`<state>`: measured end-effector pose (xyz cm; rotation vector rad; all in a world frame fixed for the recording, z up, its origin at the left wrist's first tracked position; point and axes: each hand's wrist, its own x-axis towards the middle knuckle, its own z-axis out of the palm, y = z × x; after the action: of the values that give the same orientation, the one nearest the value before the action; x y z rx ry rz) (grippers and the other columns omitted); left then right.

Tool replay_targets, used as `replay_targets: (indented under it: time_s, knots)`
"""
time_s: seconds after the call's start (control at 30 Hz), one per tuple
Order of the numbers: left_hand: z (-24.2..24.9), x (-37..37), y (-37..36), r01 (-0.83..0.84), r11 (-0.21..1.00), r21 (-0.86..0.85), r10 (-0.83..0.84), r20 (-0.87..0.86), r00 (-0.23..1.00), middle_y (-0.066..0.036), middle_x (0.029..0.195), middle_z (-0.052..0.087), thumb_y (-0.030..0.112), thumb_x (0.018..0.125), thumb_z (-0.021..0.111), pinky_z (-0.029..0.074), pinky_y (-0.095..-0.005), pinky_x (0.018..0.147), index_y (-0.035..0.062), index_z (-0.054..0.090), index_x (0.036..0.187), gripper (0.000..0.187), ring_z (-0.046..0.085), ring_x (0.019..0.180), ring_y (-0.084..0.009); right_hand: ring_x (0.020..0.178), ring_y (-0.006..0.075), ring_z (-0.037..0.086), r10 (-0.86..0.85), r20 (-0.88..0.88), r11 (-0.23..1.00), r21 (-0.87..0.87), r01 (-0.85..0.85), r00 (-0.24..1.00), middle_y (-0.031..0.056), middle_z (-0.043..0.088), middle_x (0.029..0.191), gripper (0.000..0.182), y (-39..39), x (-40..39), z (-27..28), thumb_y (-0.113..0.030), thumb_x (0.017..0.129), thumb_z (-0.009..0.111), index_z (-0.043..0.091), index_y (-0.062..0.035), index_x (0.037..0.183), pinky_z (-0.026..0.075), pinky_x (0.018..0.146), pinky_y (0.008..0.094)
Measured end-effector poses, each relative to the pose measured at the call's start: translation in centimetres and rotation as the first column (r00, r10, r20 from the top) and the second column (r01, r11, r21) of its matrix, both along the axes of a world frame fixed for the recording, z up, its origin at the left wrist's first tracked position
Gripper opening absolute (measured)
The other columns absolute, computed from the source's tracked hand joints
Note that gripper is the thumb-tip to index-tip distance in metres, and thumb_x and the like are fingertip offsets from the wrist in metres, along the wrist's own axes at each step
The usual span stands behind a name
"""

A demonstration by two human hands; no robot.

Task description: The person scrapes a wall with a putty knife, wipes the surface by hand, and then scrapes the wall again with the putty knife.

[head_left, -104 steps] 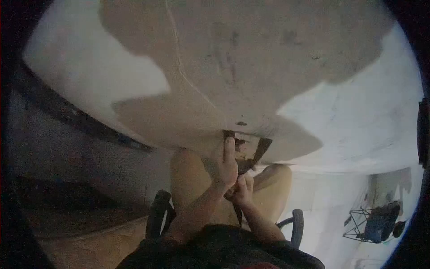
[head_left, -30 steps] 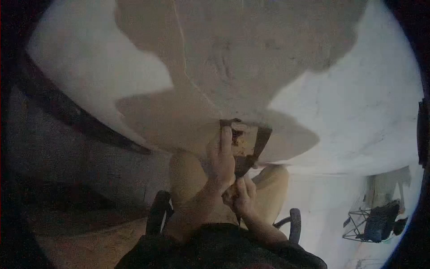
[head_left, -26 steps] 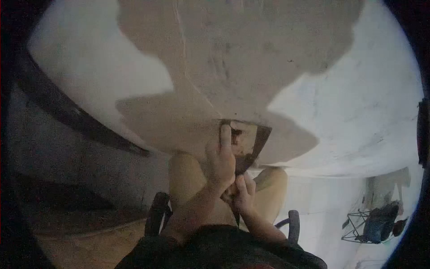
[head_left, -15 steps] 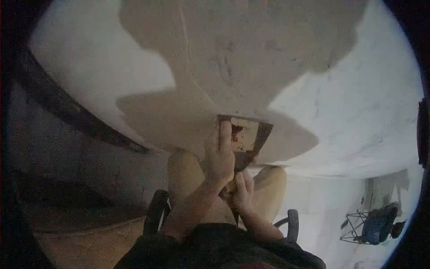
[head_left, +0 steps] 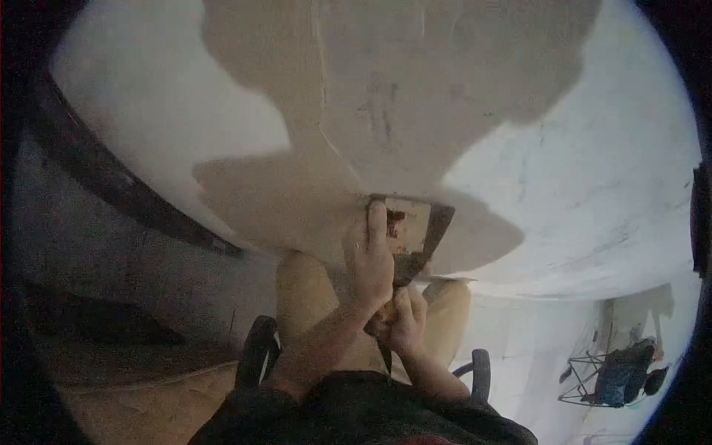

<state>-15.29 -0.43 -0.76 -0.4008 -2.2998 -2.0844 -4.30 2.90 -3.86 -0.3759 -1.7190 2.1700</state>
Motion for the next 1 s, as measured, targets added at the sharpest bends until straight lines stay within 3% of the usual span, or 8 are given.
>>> replay_targets:
  time_s: [0.03,0.1,0.3,0.5,0.57,0.7,0.8,1.0]
  knots:
    - [3.1,0.2,-0.1,0.003,0.978,0.211,-0.057,0.249,0.967,-0.013,0.082,0.055,0.025,0.094,0.048,0.046,-0.0336,0.068,-0.0036,0.050,0.110,0.033,0.057,0.076,-0.0203,0.044,0.0097,0.039,-0.049,0.020,0.947,0.318,0.040,0.999,0.0024,0.045,0.061,0.028,0.2,-0.2,0.5,-0.028,0.098,0.040,0.042,-0.0068,0.080,0.032,0.039,0.0253]
    - [4.4,0.5,0.0,-0.049,0.920,0.388,-0.152,0.471,0.869,-0.011,0.081,0.055,0.030,0.096,0.044,0.046,-0.0314,0.065,-0.0028,0.051,0.105,0.035,0.056,0.072,-0.0179,0.053,0.0142,0.045,-0.038,0.049,0.955,0.297,0.022,0.998,0.0061,0.049,0.069,0.026,0.6,-0.1,0.1,-0.029,0.097,0.040,0.044,-0.0044,0.089,0.036,0.046,0.0292]
    - [2.5,1.2,0.7,-0.005,0.970,0.243,-0.077,0.327,0.942,-0.012,0.086,0.053,0.036,0.096,0.042,0.044,-0.0304,0.067,-0.0030,0.048,0.102,0.039,0.052,0.074,-0.0173,0.079,0.0255,0.055,0.133,0.030,0.958,-0.259,-0.121,0.991,0.0155,0.052,0.099,0.044,1.6,2.4,-2.6,-0.032,0.095,0.042,0.040,0.0010,0.123,0.045,0.065,0.0345]
    - [1.8,2.5,0.8,0.026,0.986,-0.164,-0.053,-0.167,0.985,-0.017,0.096,0.052,0.026,0.090,0.053,0.045,-0.0356,0.077,-0.0049,0.042,0.115,0.041,0.054,0.087,-0.0241,0.058,0.0147,0.049,0.140,-0.228,0.894,-0.390,-0.223,0.963,0.0094,0.051,0.084,0.062,2.5,2.6,1.4,-0.029,0.094,0.046,0.020,-0.0002,0.142,0.037,0.041,0.0240]
    - [1.7,2.2,1.0,0.064,0.997,-0.045,-0.068,-0.081,0.994,-0.016,0.094,0.054,0.031,0.091,0.051,0.047,-0.0348,0.071,-0.0037,0.044,0.112,0.041,0.056,0.082,-0.0237,0.059,0.0128,0.047,-0.026,-0.142,0.970,-0.244,-0.010,0.989,0.0085,0.052,0.088,0.061,2.1,3.0,-0.9,-0.030,0.094,0.046,0.021,0.0011,0.141,0.038,0.046,0.0237]
    - [2.1,1.1,1.5,0.005,0.873,0.488,-0.216,0.377,0.901,-0.014,0.088,0.058,0.040,0.092,0.045,0.050,-0.0333,0.060,-0.0014,0.048,0.108,0.045,0.060,0.072,-0.0230,0.058,0.0111,0.045,0.045,-0.115,0.960,-0.270,-0.075,0.992,0.0056,0.052,0.085,0.062,2.3,2.0,1.1,-0.032,0.094,0.046,0.021,0.0004,0.141,0.036,0.048,0.0227]
    - [3.0,0.4,1.2,-0.062,0.706,0.706,-0.388,0.458,0.800,-0.013,0.084,0.061,0.047,0.093,0.041,0.053,-0.0321,0.051,0.0004,0.051,0.104,0.049,0.062,0.064,-0.0225,0.058,0.0101,0.044,0.083,-0.118,0.964,-0.242,-0.110,0.990,0.0044,0.050,0.081,0.063,1.8,1.4,2.1,-0.034,0.094,0.045,0.019,-0.0028,0.142,0.035,0.048,0.0220]
    - [2.2,1.4,1.8,0.036,0.904,0.427,-0.164,0.268,0.949,-0.011,0.082,0.058,0.046,0.096,0.038,0.049,-0.0299,0.054,-0.0023,0.051,0.096,0.049,0.059,0.066,-0.0181,0.055,0.0101,0.042,-0.022,0.075,0.972,-0.233,0.039,0.997,0.0029,0.047,0.075,0.062,1.5,2.7,2.0,-0.033,0.095,0.043,0.016,-0.0062,0.144,0.034,0.047,0.0227]
